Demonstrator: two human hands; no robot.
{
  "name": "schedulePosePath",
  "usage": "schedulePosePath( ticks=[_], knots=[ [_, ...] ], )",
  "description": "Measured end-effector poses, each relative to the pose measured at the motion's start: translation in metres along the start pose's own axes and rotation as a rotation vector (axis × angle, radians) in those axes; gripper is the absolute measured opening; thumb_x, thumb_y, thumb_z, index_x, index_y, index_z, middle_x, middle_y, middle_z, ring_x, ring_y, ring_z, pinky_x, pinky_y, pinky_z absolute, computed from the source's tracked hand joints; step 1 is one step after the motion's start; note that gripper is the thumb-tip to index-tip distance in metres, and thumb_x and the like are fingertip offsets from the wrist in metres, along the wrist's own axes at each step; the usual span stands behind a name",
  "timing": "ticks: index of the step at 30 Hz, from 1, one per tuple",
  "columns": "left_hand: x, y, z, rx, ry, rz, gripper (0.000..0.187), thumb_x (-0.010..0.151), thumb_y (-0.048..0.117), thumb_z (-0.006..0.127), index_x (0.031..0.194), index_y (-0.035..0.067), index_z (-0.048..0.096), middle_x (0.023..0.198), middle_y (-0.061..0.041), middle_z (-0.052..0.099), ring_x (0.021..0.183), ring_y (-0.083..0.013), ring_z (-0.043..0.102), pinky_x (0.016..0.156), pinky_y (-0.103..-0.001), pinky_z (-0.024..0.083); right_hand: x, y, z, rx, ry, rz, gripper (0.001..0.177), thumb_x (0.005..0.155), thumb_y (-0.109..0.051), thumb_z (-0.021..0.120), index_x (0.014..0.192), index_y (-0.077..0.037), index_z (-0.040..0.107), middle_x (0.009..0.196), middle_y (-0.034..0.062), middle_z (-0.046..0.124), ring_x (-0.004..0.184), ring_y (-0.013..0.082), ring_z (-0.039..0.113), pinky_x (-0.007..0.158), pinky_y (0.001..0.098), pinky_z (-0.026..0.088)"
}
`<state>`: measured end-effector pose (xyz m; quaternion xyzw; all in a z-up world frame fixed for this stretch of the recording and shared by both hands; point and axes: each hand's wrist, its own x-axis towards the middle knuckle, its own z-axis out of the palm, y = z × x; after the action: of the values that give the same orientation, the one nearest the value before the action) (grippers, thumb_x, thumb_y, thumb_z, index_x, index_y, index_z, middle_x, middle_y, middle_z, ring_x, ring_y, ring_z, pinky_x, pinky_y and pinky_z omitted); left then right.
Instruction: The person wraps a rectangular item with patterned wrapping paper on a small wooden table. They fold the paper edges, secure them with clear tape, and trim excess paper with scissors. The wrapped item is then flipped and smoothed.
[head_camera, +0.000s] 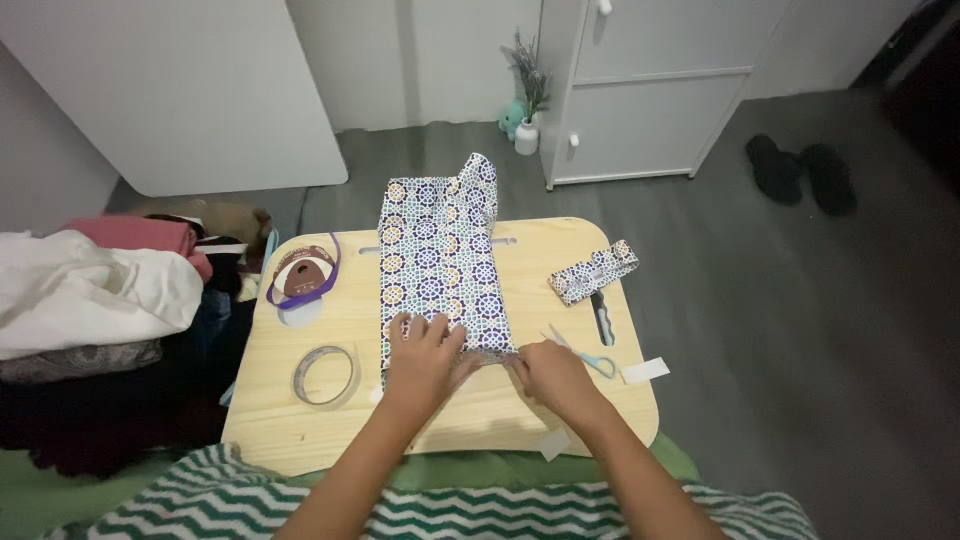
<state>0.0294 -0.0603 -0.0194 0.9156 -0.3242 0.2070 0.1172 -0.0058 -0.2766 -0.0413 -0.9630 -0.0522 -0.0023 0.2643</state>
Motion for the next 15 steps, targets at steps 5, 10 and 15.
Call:
schedulePosePath(
  ticks=[5,10,15],
  knots=[
    [0.021,0.010,0.020,-0.015,0.077,0.213,0.057,0.074,0.037,0.080,0.124,0.011,0.070,0.130,-0.017,0.063,0.124,-0.0383,0.052,0.104,-0.067,0.032,-0.003,-0.011,-0.007,0.062,-0.121,0.186,0.040,0.095,-0.042,0.062,0.083,-0.006,0.074,0.069,0.0156,0.071,0.065,0.0348,0.071,0.064,0.0473,0.055],
    [0.046,0.007,0.034,-0.092,-0.205,0.418,0.047,0.080,0.028,0.073,0.125,0.016,0.070,0.134,0.002,0.065,0.141,-0.0283,0.043,0.112,-0.070,0.024,-0.005,-0.007,-0.001,-0.016,-0.089,0.113,0.037,0.096,-0.042,0.061,0.088,-0.009,0.076,0.071,0.0173,0.071,0.067,0.0368,0.069,0.065,0.0490,0.054],
    [0.057,0.007,0.027,-0.121,-0.468,0.353,0.024,0.088,0.028,0.072,0.108,0.016,0.076,0.121,0.002,0.068,0.144,-0.0285,0.041,0.116,-0.071,0.024,0.005,0.009,0.011,-0.111,-0.114,0.088,0.036,0.097,-0.039,0.059,0.089,-0.007,0.076,0.077,0.0182,0.072,0.072,0.0355,0.071,0.065,0.0484,0.056]
  ],
)
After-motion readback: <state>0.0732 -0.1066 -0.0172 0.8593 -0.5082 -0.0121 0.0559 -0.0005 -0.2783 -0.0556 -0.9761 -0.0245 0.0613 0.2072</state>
